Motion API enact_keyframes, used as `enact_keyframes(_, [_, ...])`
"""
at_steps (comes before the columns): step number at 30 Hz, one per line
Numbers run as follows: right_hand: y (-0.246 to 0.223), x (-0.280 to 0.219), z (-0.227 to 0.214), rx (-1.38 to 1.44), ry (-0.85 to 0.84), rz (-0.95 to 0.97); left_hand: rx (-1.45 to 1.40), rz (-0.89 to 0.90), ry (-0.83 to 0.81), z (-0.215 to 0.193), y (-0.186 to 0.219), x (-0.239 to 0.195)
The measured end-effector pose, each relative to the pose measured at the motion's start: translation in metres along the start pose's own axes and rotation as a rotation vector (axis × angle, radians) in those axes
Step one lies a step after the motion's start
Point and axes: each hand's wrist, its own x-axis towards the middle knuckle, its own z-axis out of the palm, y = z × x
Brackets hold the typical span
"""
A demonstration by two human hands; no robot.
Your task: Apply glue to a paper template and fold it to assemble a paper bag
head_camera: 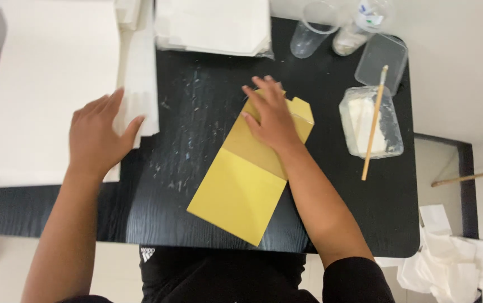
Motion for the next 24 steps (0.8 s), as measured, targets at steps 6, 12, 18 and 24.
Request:
enact_keyframes(6, [0.007, -0.003, 0.009, -0.064, 0.246, -0.073, -0.039, 0.030, -0.002, -0.030, -0.029, -0.083])
enact_keyframes(12, [-0.004, -0.005, 0.007, -0.064, 0.143, -0.055, -0.137, -0.058, -0.193, -0.048, -0.044, -0.105])
enact_keyframes(18, [-0.007, -0.008, 0.012, -0.106, 0.108, -0.079, -0.150, 0.029, -0.024, -0.025, -0.057, -0.121])
enact_keyframes(24, [-0.023, -0.005, 0.004, -0.026, -0.002, 0.048, -0.113, 0.119, -0.045, -0.040, -0.057, -0.114])
